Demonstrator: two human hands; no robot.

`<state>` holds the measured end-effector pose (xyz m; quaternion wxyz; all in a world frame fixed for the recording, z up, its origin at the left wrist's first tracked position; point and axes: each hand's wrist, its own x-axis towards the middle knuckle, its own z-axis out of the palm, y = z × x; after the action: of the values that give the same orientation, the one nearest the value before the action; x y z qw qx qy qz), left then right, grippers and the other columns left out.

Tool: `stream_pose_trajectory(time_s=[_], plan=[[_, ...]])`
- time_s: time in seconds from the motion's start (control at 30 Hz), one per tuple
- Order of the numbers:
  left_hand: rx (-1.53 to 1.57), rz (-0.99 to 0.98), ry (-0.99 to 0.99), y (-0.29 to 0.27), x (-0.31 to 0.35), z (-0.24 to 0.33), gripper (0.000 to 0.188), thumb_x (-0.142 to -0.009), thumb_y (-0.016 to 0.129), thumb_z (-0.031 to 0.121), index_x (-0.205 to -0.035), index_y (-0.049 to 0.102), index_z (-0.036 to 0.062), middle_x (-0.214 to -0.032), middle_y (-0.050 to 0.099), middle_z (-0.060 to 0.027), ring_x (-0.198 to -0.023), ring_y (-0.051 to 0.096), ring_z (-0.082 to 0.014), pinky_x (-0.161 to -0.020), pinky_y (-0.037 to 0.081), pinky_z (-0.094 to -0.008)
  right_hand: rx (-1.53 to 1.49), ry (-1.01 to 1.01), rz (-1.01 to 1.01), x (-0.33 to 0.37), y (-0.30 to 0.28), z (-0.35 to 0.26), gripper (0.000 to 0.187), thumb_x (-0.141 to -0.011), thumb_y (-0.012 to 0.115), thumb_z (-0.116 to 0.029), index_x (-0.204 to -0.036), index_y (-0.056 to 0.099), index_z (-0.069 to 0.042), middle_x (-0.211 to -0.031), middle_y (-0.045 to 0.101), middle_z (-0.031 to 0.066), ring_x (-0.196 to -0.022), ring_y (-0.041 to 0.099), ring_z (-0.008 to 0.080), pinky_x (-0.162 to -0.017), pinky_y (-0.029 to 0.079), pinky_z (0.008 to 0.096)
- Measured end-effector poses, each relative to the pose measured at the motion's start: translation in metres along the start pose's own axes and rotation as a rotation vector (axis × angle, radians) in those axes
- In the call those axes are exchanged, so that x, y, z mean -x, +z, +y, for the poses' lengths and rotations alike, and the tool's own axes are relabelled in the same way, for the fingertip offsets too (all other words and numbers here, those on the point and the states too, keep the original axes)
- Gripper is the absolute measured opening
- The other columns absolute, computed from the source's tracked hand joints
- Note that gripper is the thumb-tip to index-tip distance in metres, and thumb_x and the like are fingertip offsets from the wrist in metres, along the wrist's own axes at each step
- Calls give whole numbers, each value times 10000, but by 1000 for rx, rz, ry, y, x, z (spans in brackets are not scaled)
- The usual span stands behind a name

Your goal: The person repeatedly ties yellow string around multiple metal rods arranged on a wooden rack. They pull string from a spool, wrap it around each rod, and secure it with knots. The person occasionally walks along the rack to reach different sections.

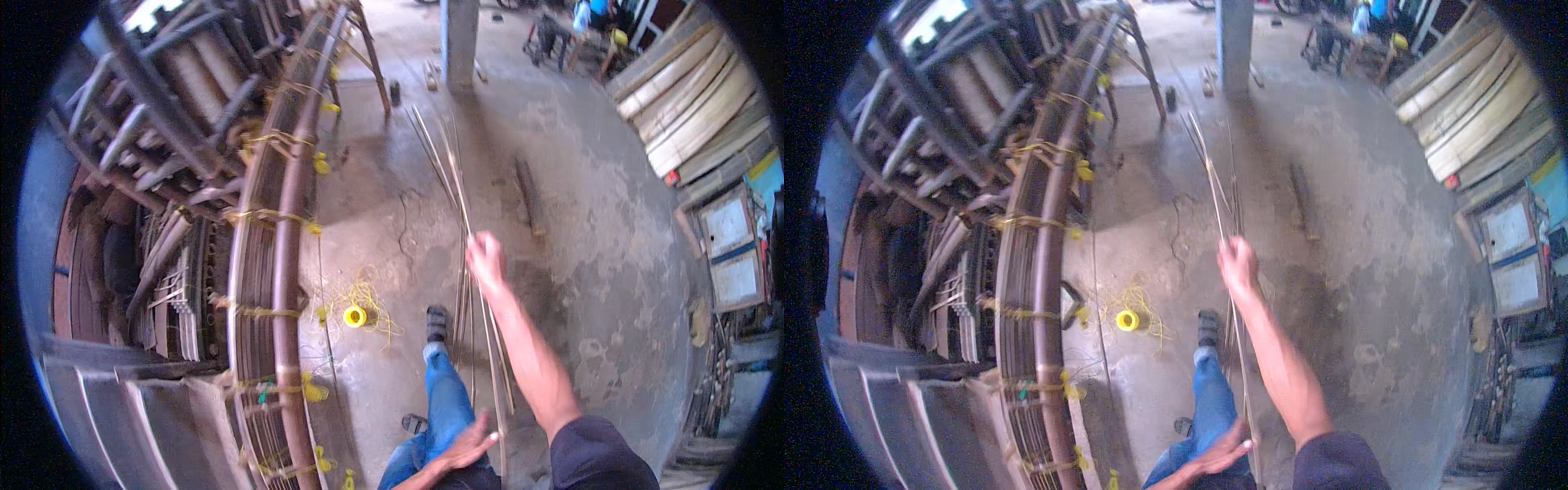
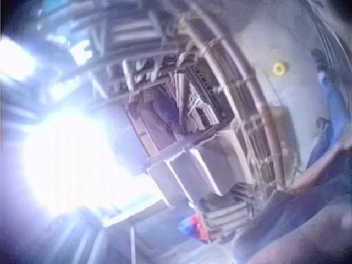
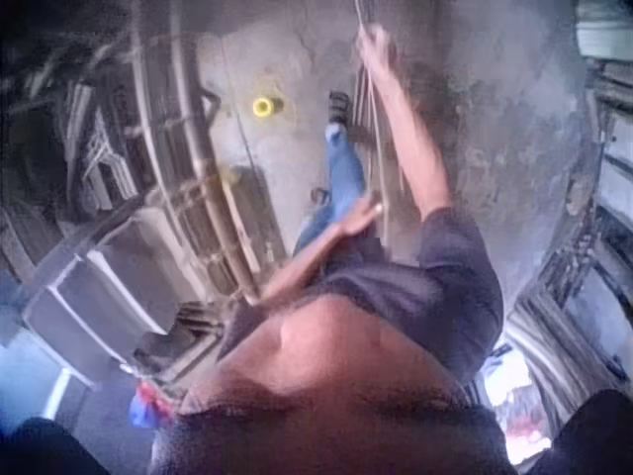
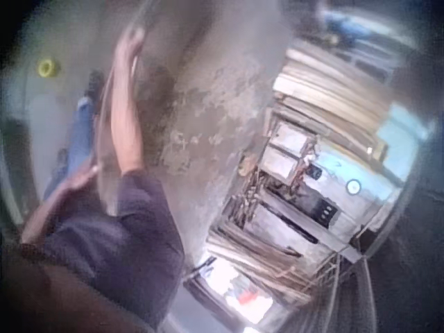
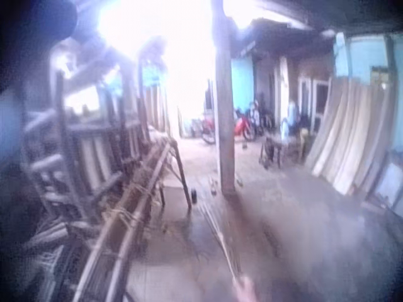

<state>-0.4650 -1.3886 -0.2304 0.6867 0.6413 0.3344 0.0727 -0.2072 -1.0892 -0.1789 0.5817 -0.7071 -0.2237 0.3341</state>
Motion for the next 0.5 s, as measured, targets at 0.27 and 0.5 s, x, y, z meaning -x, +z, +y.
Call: stream_pose_trajectory(time_s=[0.27, 0.5], plan=[[16, 730, 194, -85, 18, 174, 318, -971, 451, 292, -1033, 587, 11, -801, 565, -85, -659, 506, -154, -592, 443, -315, 147, -732, -35, 104, 39, -200, 644, -897, 594, -252, -1415, 279, -36, -1394, 402, 193, -1202, 471, 286, -980, 410, 397], [-159, 874, 216, -227, 125, 226, 393, -938, 463, 94, -1328, 480, 43, -1269, 562, -180, -1204, 524, -262, -1023, 386, -345, 716, -480, -259, 240, -63, 80, 400, -850, 593, -202, -1194, 539, -6, -1185, 577, 197, -1157, 515, 348, -999, 407, 422]])
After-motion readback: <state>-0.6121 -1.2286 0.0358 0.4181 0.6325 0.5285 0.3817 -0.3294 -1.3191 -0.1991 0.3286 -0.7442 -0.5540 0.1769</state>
